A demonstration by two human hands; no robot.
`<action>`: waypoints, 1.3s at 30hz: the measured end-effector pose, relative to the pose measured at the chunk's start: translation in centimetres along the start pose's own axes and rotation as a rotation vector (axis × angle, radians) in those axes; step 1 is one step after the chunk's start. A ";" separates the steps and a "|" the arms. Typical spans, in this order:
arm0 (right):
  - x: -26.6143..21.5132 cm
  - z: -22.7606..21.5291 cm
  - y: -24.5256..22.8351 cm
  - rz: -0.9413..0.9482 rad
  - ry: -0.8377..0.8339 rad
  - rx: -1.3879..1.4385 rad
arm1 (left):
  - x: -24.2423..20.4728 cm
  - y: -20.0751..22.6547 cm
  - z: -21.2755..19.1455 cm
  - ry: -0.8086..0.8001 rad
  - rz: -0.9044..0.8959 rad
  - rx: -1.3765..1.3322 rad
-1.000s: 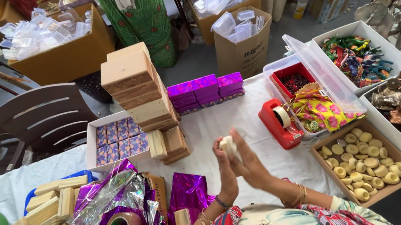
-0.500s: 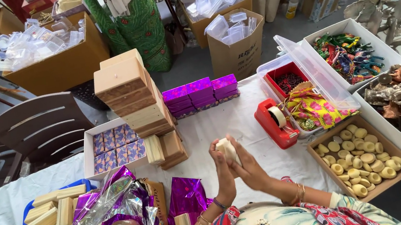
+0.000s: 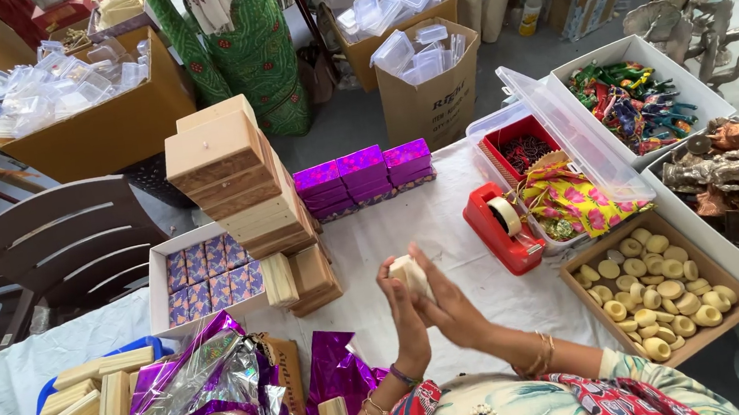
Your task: The person sits at a table and wraps small rectangular wooden blocks in purple foil. They pick up a block, fold the foil around it, and place the wrapped item on a stack. They also handle a white cloth and wipe the wooden blocks.
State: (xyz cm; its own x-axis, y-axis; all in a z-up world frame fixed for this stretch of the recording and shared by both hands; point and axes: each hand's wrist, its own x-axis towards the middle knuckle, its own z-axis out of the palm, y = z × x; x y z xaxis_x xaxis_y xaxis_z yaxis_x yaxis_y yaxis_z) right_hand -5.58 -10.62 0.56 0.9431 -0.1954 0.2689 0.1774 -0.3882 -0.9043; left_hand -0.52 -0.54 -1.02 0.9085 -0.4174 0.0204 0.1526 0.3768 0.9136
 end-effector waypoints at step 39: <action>-1.5 2.0 1.1 -0.258 0.123 -0.065 | -0.6 -2.1 -2.5 -0.112 -0.132 -0.109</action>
State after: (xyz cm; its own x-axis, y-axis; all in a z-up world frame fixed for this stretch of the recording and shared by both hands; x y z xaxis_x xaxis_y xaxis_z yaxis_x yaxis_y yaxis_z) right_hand -6.25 -8.98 -1.49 0.8275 -0.1887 0.5287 0.3845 -0.4957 -0.7787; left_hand -0.36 1.00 -3.98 0.8300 -0.5559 -0.0462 0.3142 0.3974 0.8622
